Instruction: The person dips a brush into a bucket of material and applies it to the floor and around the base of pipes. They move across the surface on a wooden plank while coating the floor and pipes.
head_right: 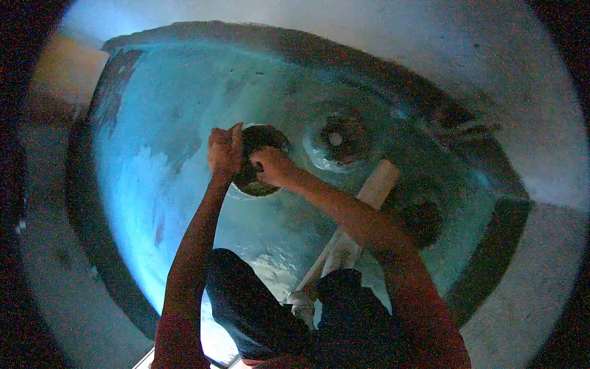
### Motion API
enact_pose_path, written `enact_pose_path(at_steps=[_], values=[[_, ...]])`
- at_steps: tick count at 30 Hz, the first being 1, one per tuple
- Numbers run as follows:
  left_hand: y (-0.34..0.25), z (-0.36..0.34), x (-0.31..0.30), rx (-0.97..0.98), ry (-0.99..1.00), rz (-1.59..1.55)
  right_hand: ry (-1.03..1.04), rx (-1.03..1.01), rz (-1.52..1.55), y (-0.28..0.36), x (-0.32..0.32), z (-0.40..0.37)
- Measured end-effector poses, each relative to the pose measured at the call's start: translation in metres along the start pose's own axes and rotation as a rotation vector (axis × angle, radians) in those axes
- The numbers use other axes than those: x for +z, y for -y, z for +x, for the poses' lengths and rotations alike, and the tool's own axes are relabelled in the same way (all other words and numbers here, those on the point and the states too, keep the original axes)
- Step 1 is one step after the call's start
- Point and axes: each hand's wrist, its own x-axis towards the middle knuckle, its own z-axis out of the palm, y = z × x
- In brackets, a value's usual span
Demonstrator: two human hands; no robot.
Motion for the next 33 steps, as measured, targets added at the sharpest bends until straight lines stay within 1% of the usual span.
enact_pose_path(at_steps=[1, 2, 5, 8, 9, 12, 13, 14, 16, 17, 20, 22, 23, 25, 27, 28, 29, 31, 33], values=[[0.004, 0.001, 0.000, 0.043, 0.007, -0.012, -0.032, 0.036, -0.037, 0.001, 0.004, 0.001], [0.006, 0.001, 0.001, 0.086, 0.013, -0.030, -0.045, 0.054, 0.017, 0.000, 0.006, 0.003], [0.007, 0.005, 0.007, -0.007, 0.037, -0.054, -0.082, 0.130, 0.212, 0.001, -0.006, 0.003], [0.026, 0.010, 0.018, 0.146, 0.028, 0.026, -0.253, 0.193, 0.393, 0.011, -0.027, -0.021], [0.016, 0.014, 0.015, -0.097, 0.073, -0.025, -0.329, 0.230, 0.441, 0.018, -0.034, -0.031], [0.009, 0.017, 0.005, -0.088, 0.071, -0.093, -0.543, 0.321, 0.620, 0.033, -0.052, -0.069], [0.004, 0.016, 0.000, -0.125, 0.069, -0.135, -0.599, 0.345, 0.696, 0.035, -0.053, -0.082], [0.008, 0.016, 0.006, -0.077, 0.055, -0.114, -0.657, 0.376, 0.771, 0.034, -0.056, -0.091], [0.020, 0.017, 0.013, 0.022, 0.025, -0.076, -0.705, 0.568, 0.893, 0.047, -0.075, -0.105], [0.025, 0.015, 0.012, 0.028, 0.034, -0.066, -0.726, 0.657, 0.952, 0.054, -0.081, -0.114], [0.032, 0.021, 0.013, 0.064, 0.049, 0.001, -0.889, 0.643, 1.199, 0.041, -0.083, -0.147], [0.043, 0.023, 0.018, 0.102, 0.031, 0.075, -0.998, 0.712, 1.201, 0.031, -0.091, -0.170], [0.048, 0.023, 0.019, 0.132, 0.032, 0.034, -1.047, 0.744, 1.197, 0.024, -0.094, -0.181], [0.051, 0.024, 0.018, 0.177, 0.043, -0.040, -1.216, 0.695, 0.848, -0.031, -0.069, -0.211], [0.043, 0.023, 0.018, 0.084, 0.069, -0.161, -1.346, 0.646, 0.751, -0.034, -0.081, -0.215], [0.039, 0.023, 0.017, 0.038, 0.079, -0.220, -1.407, 0.612, 0.836, -0.006, -0.116, -0.204], [0.038, 0.024, 0.017, 0.065, 0.082, -0.173, -1.467, 0.575, 0.921, 0.006, -0.139, -0.197], [0.038, 0.029, 0.016, 0.121, 0.085, -0.078, -1.324, 0.539, 0.338, -0.042, -0.144, -0.210], [0.037, 0.029, 0.015, 0.118, 0.096, -0.014, -1.275, 0.533, 0.285, -0.067, -0.154, -0.204]])
